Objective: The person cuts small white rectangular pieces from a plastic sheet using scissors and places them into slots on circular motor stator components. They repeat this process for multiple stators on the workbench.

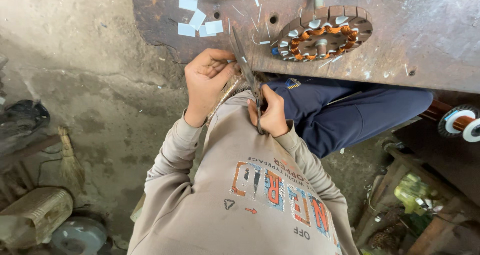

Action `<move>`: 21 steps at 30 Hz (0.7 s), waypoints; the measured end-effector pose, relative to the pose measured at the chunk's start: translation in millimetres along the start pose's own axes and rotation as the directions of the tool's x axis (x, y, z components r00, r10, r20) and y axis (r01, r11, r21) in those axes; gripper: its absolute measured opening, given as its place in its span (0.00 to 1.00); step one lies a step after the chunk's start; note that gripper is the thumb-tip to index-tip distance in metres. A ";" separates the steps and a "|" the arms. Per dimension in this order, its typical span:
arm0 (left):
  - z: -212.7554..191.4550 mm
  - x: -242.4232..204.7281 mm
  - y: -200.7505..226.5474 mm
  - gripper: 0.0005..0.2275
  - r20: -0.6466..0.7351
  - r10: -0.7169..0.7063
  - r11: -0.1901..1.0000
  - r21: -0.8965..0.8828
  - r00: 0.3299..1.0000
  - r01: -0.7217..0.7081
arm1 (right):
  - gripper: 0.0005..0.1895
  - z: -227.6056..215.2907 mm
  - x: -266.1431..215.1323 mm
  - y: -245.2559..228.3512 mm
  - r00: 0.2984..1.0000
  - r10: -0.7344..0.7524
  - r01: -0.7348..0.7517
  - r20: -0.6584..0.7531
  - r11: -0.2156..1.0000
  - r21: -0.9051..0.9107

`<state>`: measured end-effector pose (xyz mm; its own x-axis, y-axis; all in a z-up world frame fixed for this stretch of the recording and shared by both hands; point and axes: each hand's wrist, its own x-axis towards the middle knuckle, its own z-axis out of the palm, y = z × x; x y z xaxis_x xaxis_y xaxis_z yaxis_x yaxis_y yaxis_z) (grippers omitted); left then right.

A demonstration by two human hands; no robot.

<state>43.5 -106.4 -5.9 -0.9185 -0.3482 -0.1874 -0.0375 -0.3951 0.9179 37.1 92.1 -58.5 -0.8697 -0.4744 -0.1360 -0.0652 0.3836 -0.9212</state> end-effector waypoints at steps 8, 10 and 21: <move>1.7 -3.1 0.4 0.09 0.017 -0.020 0.996 0.082 1.000 0.018 | 0.33 -7.5 2.7 -5.4 0.978 -0.010 0.014 0.206 1.000 -0.016; 1.6 -5.3 0.5 0.09 0.020 -0.023 0.991 0.135 1.000 0.020 | 0.31 -8.2 2.9 -6.5 0.977 -0.103 0.094 0.185 0.994 0.059; 2.7 -15.3 -3.0 0.07 0.032 -0.031 0.995 0.095 0.999 0.027 | 0.18 -15.2 10.6 33.1 0.997 -0.061 0.064 -0.048 0.996 0.058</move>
